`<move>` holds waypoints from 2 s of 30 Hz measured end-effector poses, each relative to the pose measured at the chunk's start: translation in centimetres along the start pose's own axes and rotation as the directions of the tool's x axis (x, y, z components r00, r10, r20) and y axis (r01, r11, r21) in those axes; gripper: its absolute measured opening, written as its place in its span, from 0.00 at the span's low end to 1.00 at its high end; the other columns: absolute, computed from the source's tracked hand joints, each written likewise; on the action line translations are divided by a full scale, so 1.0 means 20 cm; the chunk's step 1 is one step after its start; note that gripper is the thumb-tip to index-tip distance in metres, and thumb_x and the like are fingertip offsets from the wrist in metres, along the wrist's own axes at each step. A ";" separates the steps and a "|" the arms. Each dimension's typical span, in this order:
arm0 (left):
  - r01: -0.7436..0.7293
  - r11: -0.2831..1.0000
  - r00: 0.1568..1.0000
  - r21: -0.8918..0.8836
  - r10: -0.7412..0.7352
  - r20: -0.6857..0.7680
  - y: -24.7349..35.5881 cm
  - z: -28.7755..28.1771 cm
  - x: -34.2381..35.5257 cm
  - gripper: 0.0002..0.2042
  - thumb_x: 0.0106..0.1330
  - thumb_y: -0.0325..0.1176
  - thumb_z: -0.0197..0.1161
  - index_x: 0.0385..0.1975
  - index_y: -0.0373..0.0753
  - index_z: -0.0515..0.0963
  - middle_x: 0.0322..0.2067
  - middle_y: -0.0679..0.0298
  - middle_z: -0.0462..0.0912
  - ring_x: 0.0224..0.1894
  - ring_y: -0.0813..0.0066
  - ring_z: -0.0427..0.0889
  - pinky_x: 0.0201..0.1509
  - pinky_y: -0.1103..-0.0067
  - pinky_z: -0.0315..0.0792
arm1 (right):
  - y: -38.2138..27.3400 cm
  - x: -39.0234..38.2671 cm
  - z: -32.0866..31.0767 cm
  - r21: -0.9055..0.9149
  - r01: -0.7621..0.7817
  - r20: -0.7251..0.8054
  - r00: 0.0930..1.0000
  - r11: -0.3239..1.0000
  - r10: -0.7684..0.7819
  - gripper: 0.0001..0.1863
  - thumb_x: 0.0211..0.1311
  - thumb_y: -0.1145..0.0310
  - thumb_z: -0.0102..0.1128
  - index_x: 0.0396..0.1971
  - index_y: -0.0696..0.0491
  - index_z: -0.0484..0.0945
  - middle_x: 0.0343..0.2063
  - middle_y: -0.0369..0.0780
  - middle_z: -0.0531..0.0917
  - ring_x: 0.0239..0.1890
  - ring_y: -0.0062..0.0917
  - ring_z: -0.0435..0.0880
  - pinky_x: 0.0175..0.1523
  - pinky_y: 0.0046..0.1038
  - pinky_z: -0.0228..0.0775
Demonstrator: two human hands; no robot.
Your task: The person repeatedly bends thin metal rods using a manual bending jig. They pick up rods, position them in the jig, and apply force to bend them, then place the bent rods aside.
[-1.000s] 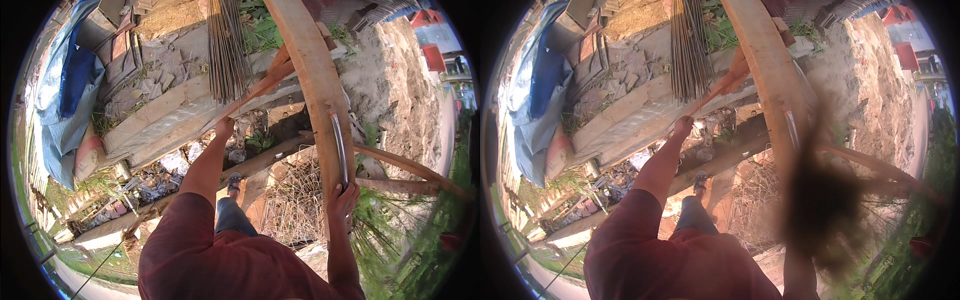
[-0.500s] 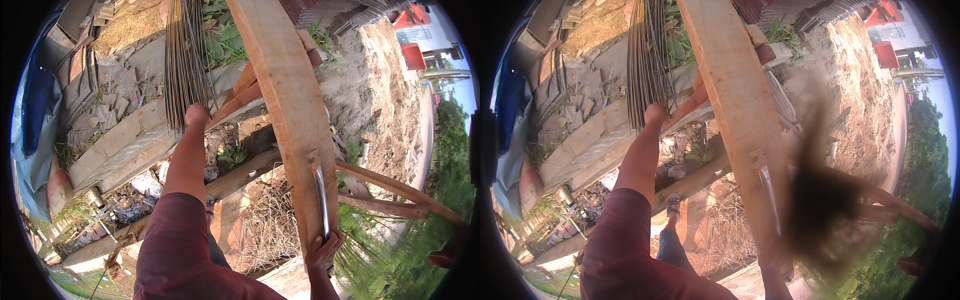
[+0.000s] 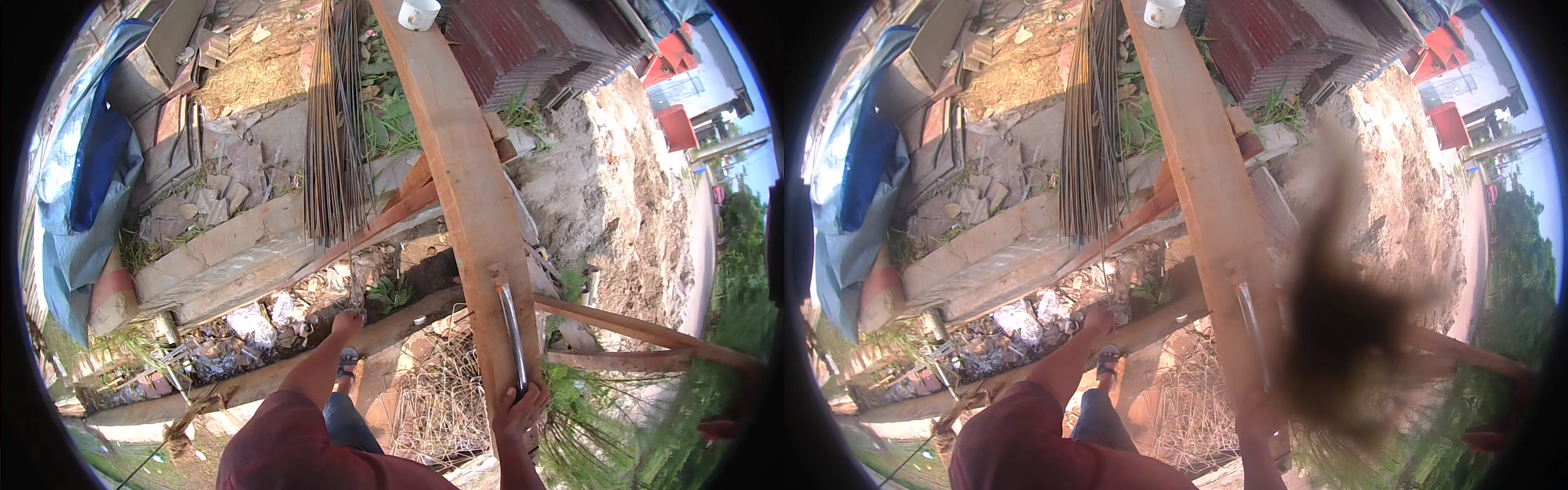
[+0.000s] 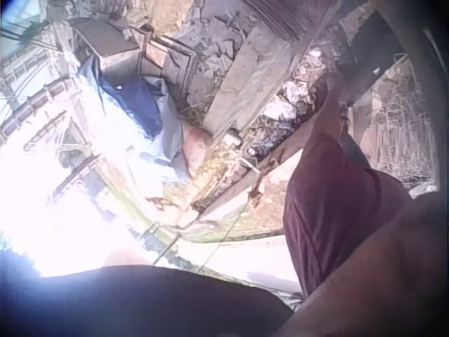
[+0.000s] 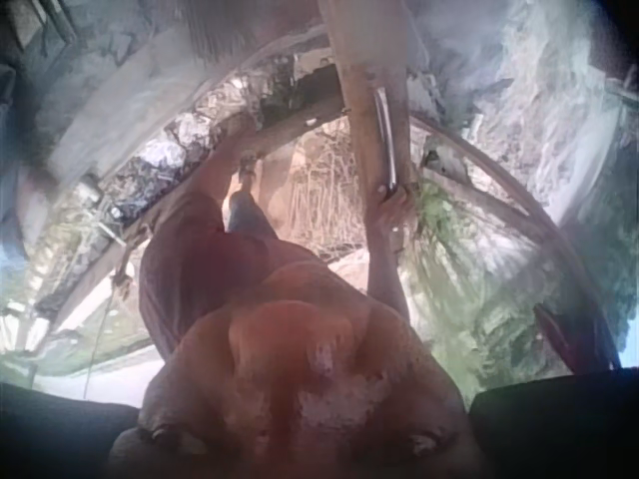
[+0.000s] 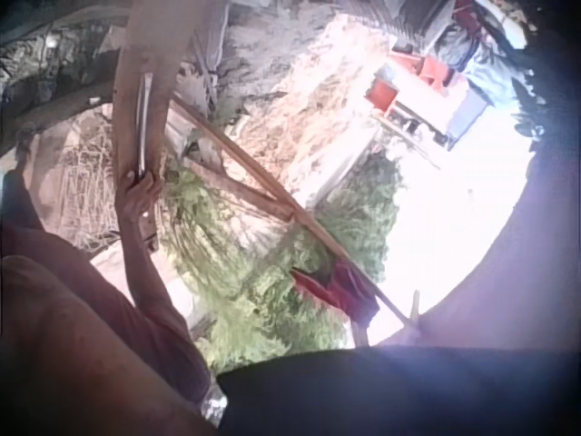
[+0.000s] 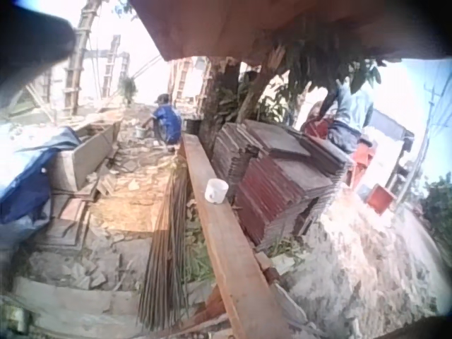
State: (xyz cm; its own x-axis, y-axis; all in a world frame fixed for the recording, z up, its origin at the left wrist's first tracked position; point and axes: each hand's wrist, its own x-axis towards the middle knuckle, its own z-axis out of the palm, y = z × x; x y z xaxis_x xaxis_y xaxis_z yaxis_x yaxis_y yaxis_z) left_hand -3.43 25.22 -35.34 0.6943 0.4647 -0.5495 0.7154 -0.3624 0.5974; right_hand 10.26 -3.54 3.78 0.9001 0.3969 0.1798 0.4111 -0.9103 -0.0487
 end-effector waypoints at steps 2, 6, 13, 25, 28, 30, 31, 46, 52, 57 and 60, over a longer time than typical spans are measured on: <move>0.132 0.981 0.973 -0.145 -0.100 0.209 -0.05 0.16 -0.39 0.17 0.58 0.48 0.57 0.30 0.39 0.81 0.30 0.49 0.81 0.37 0.51 0.80 0.42 0.62 0.72 | -0.01 -0.01 0.00 -0.019 0.011 -0.027 1.000 1.000 -0.011 0.18 0.61 0.58 0.47 0.37 0.60 0.65 0.41 0.53 0.68 0.44 0.49 0.66 0.49 0.50 0.57; 0.201 0.868 0.924 -0.455 -0.013 0.382 0.15 0.20 -0.90 0.19 0.63 0.50 0.55 0.31 0.39 0.80 0.26 0.57 0.82 0.31 0.68 0.81 0.38 0.73 0.73 | -0.02 0.00 -0.04 -0.012 0.022 -0.041 0.999 1.000 -0.022 0.17 0.60 0.60 0.50 0.38 0.60 0.66 0.41 0.52 0.68 0.45 0.49 0.66 0.50 0.49 0.57; 0.245 0.248 0.779 -0.937 0.525 0.343 0.79 -0.68 -1.28 0.14 0.68 0.43 0.54 0.33 0.37 0.76 0.28 0.65 0.79 0.32 0.77 0.77 0.38 0.78 0.72 | -0.03 -0.02 -0.07 0.005 -0.020 -0.033 0.999 1.000 0.020 0.17 0.58 0.62 0.53 0.38 0.59 0.66 0.42 0.51 0.68 0.48 0.47 0.67 0.49 0.48 0.60; -0.015 -0.316 0.784 -0.949 0.586 -0.208 1.35 -1.58 -1.56 0.11 0.67 0.44 0.52 0.30 0.43 0.73 0.28 0.66 0.74 0.29 0.73 0.73 0.34 0.75 0.67 | -0.01 -0.08 -0.05 -0.017 -0.060 -0.086 0.995 0.998 0.058 0.18 0.61 0.56 0.52 0.39 0.56 0.68 0.41 0.46 0.70 0.48 0.43 0.69 0.47 0.46 0.65; -0.025 -0.343 0.800 -0.939 0.556 -0.224 1.38 -1.62 -1.56 0.11 0.67 0.43 0.52 0.29 0.44 0.73 0.27 0.66 0.74 0.28 0.74 0.72 0.33 0.77 0.67 | -0.04 -0.10 -0.11 0.013 -0.055 -0.081 0.995 0.998 0.056 0.18 0.60 0.56 0.52 0.39 0.56 0.68 0.41 0.46 0.70 0.49 0.42 0.69 0.48 0.46 0.65; -0.017 -0.376 0.781 -0.926 0.573 -0.247 1.42 -1.65 -1.57 0.10 0.66 0.42 0.52 0.29 0.43 0.72 0.26 0.66 0.74 0.28 0.75 0.72 0.32 0.77 0.67 | -0.06 -0.11 -0.14 0.042 -0.040 -0.089 0.995 0.998 0.043 0.18 0.60 0.57 0.52 0.39 0.57 0.68 0.41 0.46 0.71 0.50 0.42 0.69 0.48 0.46 0.65; -0.028 -0.370 0.783 -0.929 0.569 -0.251 1.44 -1.66 -1.56 0.10 0.66 0.42 0.51 0.28 0.43 0.72 0.26 0.67 0.74 0.28 0.75 0.72 0.32 0.77 0.67 | -0.05 -0.12 -0.15 0.051 -0.034 -0.092 0.995 0.998 0.038 0.18 0.60 0.57 0.52 0.39 0.57 0.68 0.41 0.46 0.71 0.50 0.42 0.69 0.48 0.46 0.65; 0.353 0.009 0.935 -0.935 -0.036 0.353 0.84 -1.04 -1.32 0.18 0.68 0.41 0.38 0.29 0.35 0.71 0.22 0.62 0.74 0.22 0.68 0.74 0.27 0.73 0.73 | 0.03 -0.06 0.05 0.185 0.018 -0.215 0.976 0.983 0.023 0.21 0.55 0.57 0.55 0.41 0.57 0.70 0.42 0.47 0.71 0.49 0.43 0.69 0.53 0.47 0.62; 0.356 0.076 0.917 -0.931 -0.221 0.332 0.45 -0.86 -0.95 0.19 0.68 0.46 0.39 0.31 0.36 0.72 0.21 0.63 0.73 0.19 0.70 0.71 0.20 0.73 0.67 | 0.05 -0.11 -0.06 0.180 -0.055 -0.202 0.975 0.982 0.092 0.18 0.53 0.56 0.54 0.37 0.56 0.69 0.41 0.45 0.71 0.47 0.39 0.70 0.49 0.44 0.64; 0.104 0.521 0.910 -0.847 -0.394 -0.131 0.31 -0.78 -0.86 0.16 0.63 0.40 0.48 0.20 0.35 0.73 0.15 0.62 0.71 0.13 0.69 0.67 0.16 0.71 0.62 | 0.07 -0.09 0.01 0.203 -0.074 -0.201 0.973 0.976 0.115 0.18 0.53 0.57 0.54 0.37 0.55 0.69 0.41 0.45 0.71 0.47 0.39 0.70 0.49 0.44 0.64; -0.020 0.635 0.832 -0.772 -0.418 -0.365 0.29 -0.70 -0.88 0.17 0.64 0.40 0.49 0.20 0.33 0.74 0.16 0.60 0.72 0.15 0.67 0.68 0.20 0.68 0.62 | 0.08 -0.08 0.02 0.200 -0.088 -0.167 0.978 0.976 0.123 0.18 0.53 0.57 0.55 0.37 0.55 0.69 0.41 0.45 0.71 0.48 0.39 0.70 0.50 0.44 0.63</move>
State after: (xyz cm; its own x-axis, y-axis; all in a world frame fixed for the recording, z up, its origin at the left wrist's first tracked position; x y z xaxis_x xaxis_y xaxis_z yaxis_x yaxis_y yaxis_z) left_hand -12.57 26.27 -14.03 0.2503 0.8328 -0.4938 0.3795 0.3848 0.8414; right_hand 9.57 -5.58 3.02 0.9070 0.2568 0.3337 0.3504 -0.8999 -0.2598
